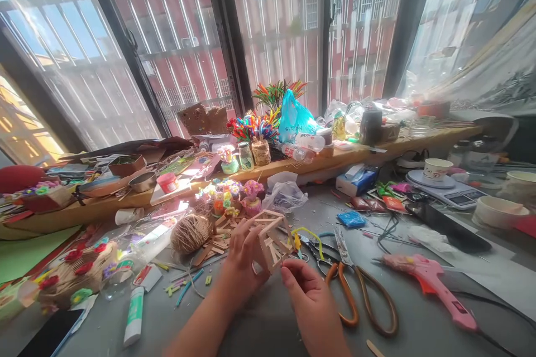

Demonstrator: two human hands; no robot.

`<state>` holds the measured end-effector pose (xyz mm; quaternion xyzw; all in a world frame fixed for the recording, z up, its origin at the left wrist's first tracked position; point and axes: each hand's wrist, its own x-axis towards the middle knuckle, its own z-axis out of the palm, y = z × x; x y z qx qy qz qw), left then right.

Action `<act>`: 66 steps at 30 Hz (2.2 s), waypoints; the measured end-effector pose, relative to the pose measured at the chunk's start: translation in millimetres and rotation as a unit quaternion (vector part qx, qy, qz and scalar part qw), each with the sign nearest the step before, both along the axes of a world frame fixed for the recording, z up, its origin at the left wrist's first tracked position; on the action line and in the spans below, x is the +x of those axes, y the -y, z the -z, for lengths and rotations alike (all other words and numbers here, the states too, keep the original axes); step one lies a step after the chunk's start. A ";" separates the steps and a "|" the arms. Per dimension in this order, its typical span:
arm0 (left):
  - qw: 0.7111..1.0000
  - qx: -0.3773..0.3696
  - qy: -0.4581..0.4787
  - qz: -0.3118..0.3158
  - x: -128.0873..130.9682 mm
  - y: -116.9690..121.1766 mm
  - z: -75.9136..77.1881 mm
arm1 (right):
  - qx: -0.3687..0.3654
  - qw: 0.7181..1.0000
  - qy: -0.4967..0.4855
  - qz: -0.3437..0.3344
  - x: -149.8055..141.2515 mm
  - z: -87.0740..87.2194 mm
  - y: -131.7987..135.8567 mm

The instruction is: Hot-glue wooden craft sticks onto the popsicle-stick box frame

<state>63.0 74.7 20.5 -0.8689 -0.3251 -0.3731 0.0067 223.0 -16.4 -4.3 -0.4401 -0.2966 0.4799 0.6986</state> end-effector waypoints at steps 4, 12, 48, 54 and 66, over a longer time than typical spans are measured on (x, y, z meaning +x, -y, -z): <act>0.998 -0.045 -0.023 0.042 -0.7 5.3 7.6 | 0.014 0.999 0.034 -0.008 1.5 -3.1 -1.6; 0.992 -0.104 0.010 0.068 -2.2 8.1 5.9 | -0.012 0.996 0.077 -0.032 -4.4 0.7 -5.0; 0.917 -0.328 0.224 0.035 5.5 8.7 12.6 | -0.047 0.984 0.161 -0.063 -10.7 -3.2 0.0; 0.915 -0.316 0.251 0.002 11.6 12.7 13.7 | -0.056 0.983 0.165 -0.065 -11.2 4.1 -0.6; 0.911 -0.318 0.262 0.017 12.9 15.7 12.8 | -0.058 0.983 0.157 -0.073 -13.7 14.0 -0.4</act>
